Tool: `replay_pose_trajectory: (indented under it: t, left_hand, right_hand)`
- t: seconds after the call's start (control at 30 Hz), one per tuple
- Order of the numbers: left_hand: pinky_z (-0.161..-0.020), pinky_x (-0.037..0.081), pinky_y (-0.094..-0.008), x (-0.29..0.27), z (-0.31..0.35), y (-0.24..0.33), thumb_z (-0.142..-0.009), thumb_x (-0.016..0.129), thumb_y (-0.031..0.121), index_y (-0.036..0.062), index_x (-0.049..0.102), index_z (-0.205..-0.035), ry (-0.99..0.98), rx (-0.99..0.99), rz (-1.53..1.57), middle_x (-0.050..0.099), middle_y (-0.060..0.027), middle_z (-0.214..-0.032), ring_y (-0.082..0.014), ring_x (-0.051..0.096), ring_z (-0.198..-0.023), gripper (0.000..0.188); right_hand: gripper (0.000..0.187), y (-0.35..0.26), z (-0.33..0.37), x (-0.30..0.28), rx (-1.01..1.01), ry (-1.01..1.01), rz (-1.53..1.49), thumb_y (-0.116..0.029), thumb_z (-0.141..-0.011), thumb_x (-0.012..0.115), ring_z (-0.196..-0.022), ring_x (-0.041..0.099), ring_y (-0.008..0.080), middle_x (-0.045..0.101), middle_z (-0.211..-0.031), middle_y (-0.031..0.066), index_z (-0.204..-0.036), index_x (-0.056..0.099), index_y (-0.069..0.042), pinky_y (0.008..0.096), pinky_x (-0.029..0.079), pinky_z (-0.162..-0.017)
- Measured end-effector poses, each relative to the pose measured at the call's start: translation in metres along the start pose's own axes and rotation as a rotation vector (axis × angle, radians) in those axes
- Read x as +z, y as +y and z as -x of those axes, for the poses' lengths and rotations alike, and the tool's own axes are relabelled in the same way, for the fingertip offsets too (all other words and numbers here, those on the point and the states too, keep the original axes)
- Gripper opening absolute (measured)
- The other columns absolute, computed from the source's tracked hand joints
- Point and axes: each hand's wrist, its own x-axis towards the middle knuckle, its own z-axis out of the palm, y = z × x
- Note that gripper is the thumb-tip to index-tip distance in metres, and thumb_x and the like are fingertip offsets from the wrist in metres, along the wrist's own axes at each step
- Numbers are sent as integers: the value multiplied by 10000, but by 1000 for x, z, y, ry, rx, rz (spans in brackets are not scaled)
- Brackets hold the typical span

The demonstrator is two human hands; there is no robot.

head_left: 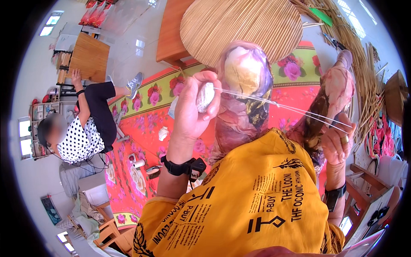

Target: The person uses a needle and thread to sew the outer edge of a circular bamboo object. They rotate the object to continue stitching along the perimeter and later pick up a small bundle of thread.

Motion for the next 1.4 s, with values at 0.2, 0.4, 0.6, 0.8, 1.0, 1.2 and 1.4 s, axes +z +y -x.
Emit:
replay_pose_trajectory:
  t: [0.2,0.4,0.6,0.8,1.0,1.2,1.4]
  left_hand:
    - [-421,351,-182,4,3,-2,-1031,331,445,23,518,-1180,-44,-9,-21,569,-101,-964,-90,495,-594,485]
    - [-425,364,-184,8,10,0,-1032,336,435,17,509,-1189,-39,15,-91,598,-141,-1046,-109,547,-631,479]
    - [-453,389,-169,12,14,5,-1026,407,336,0,485,-1201,-26,41,-264,585,-170,-1100,-116,583,-712,387]
    - [-469,405,-165,15,17,5,-1023,425,305,-8,478,-1213,-71,51,-256,577,-187,-1102,-127,591,-755,370]
    - [-473,404,-169,24,24,3,-1019,435,325,-10,476,-1213,-35,53,-279,589,-160,-1040,-121,579,-745,389]
    - [-495,379,-197,30,30,4,-868,686,109,-11,559,-1128,-18,73,-433,577,-46,-910,-98,521,-694,313]
    - [-582,392,-252,38,28,-5,-729,763,-18,16,672,-840,-60,390,-1394,534,-4,-739,-96,489,-649,147]
  right_hand:
    - [216,-15,4,-5,-70,43,99,-207,-1030,402,-273,367,90,482,-423,12,-922,476,-35,201,238,-304]
    - [202,-26,13,-14,-105,90,157,-215,-1039,392,-305,377,79,460,-425,-2,-938,470,-60,195,244,-315]
    - [211,-54,16,-17,-145,115,235,-224,-1046,375,-330,391,75,571,-563,8,-966,470,-54,191,249,-316]
    - [229,-74,22,-25,-166,136,289,-238,-1052,360,-338,382,67,558,-565,4,-975,476,-56,192,252,-324]
    - [237,-73,28,-28,-179,170,284,-239,-1055,351,-341,348,68,405,-448,-25,-978,485,-60,194,259,-345]
    - [235,-79,36,-31,-185,180,295,-233,-1056,350,-351,346,66,388,-445,-30,-992,495,-59,193,264,-355]
    - [255,-87,41,-31,-199,164,315,-235,-1057,347,-357,341,58,383,-453,-34,-1007,508,-44,196,270,-365]
